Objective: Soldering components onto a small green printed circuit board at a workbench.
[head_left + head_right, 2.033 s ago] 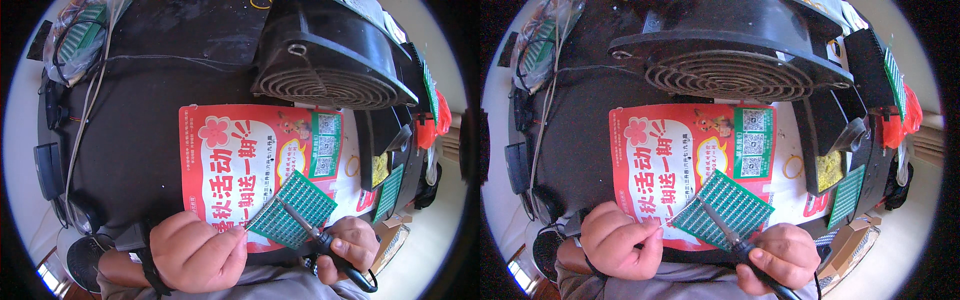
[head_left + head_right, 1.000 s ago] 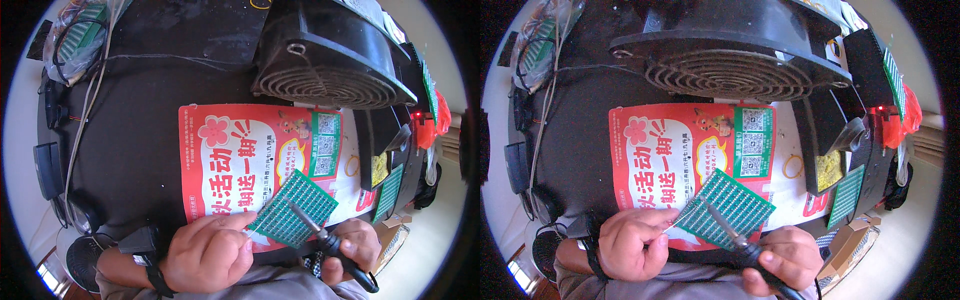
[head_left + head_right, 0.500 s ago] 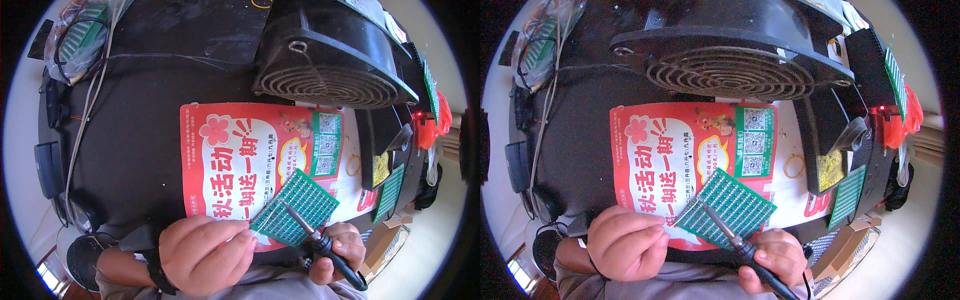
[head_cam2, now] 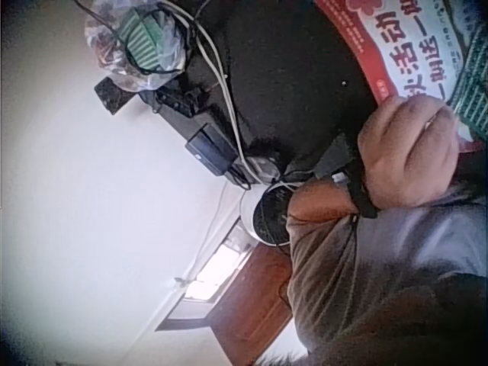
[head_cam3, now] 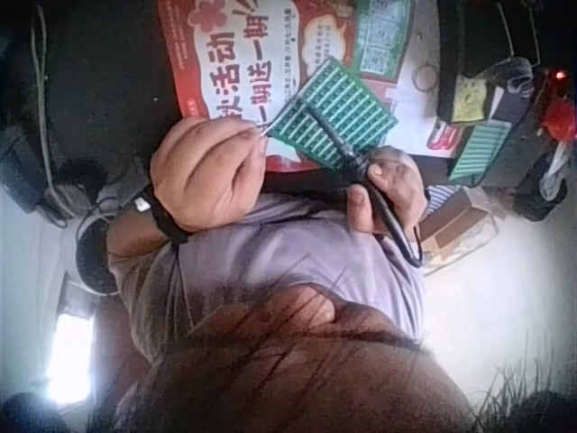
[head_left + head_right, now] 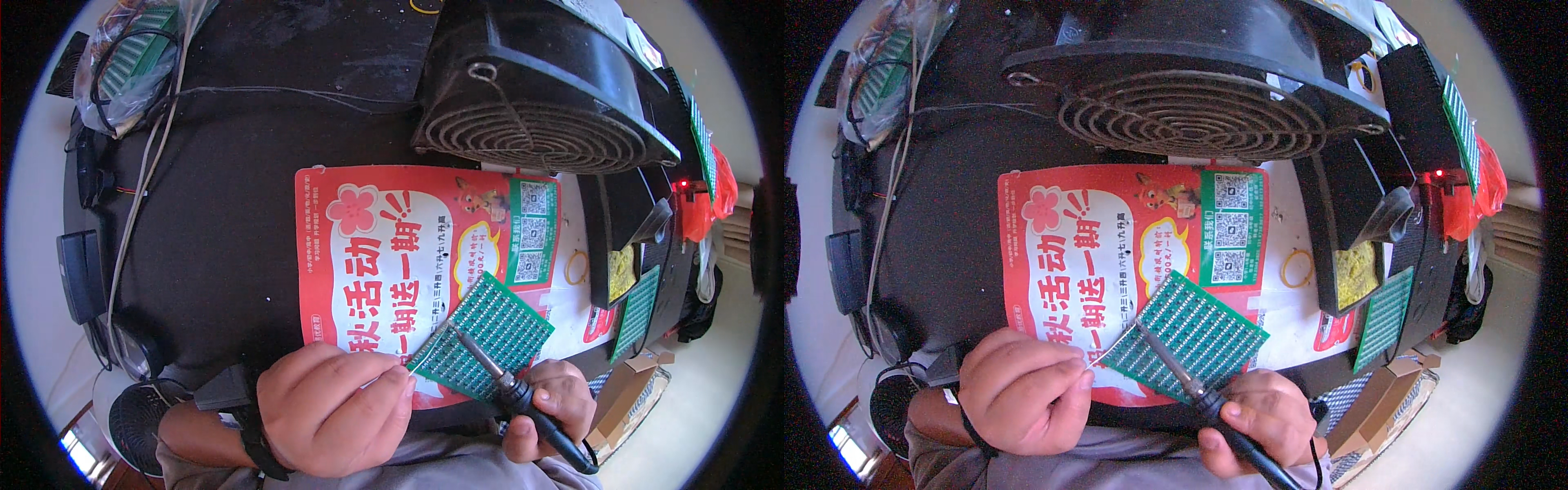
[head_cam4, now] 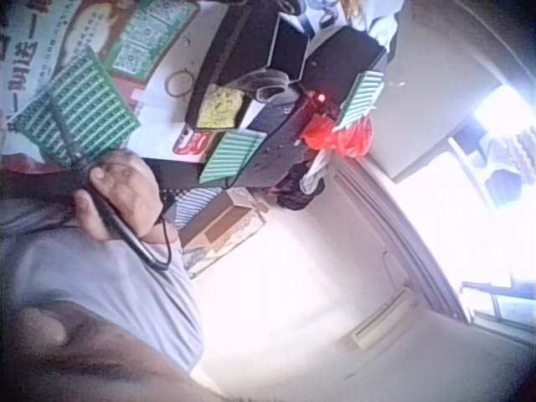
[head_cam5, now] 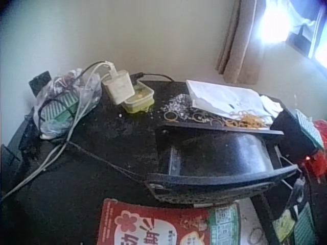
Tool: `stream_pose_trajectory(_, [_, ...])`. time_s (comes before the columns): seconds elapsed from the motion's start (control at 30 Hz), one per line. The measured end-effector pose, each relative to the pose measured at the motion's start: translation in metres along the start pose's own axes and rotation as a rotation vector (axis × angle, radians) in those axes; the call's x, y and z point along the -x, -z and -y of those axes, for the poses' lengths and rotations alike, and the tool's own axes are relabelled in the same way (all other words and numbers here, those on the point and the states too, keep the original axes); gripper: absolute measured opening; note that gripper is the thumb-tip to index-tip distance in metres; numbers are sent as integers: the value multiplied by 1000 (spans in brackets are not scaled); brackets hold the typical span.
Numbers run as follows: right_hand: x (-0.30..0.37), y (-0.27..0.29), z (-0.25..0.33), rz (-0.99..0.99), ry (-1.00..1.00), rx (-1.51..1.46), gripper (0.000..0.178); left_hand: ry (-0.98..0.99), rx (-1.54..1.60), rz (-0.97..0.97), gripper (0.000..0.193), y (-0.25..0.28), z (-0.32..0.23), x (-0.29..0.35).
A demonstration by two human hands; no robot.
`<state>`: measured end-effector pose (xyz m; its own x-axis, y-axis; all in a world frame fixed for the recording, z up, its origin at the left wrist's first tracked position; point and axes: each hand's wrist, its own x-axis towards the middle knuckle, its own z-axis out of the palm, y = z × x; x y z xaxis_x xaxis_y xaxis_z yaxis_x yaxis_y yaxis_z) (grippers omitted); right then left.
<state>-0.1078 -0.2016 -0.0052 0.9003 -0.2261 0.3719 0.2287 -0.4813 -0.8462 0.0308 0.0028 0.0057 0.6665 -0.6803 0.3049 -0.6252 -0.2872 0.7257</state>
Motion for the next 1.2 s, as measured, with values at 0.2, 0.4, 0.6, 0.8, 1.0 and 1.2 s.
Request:
stream_pose_trajectory(0.2, [1,-12,0,-89,22,5,33,-22,-7,1,17,-1,0,-2])
stream_pose_trajectory(0.4, [0,-8,-4,-38,59,6,32,-87,-51,-2,19,0,-1,-5])
stream_pose_trajectory(0.6, [0,-6,-3,-27,60,1,32,-111,-58,17,19,1,0,-7])
stream_pose_trajectory(0.8, [-2,-9,-2,-40,69,12,31,-118,-67,20,17,2,-1,-7])
stream_pose_trajectory(1.0, [-2,-7,-1,-36,62,26,31,-129,-64,33,16,0,1,-8])
stream_pose_trajectory(1.2, [-15,-17,5,-24,77,83,29,-119,-88,13,16,0,-1,-6])
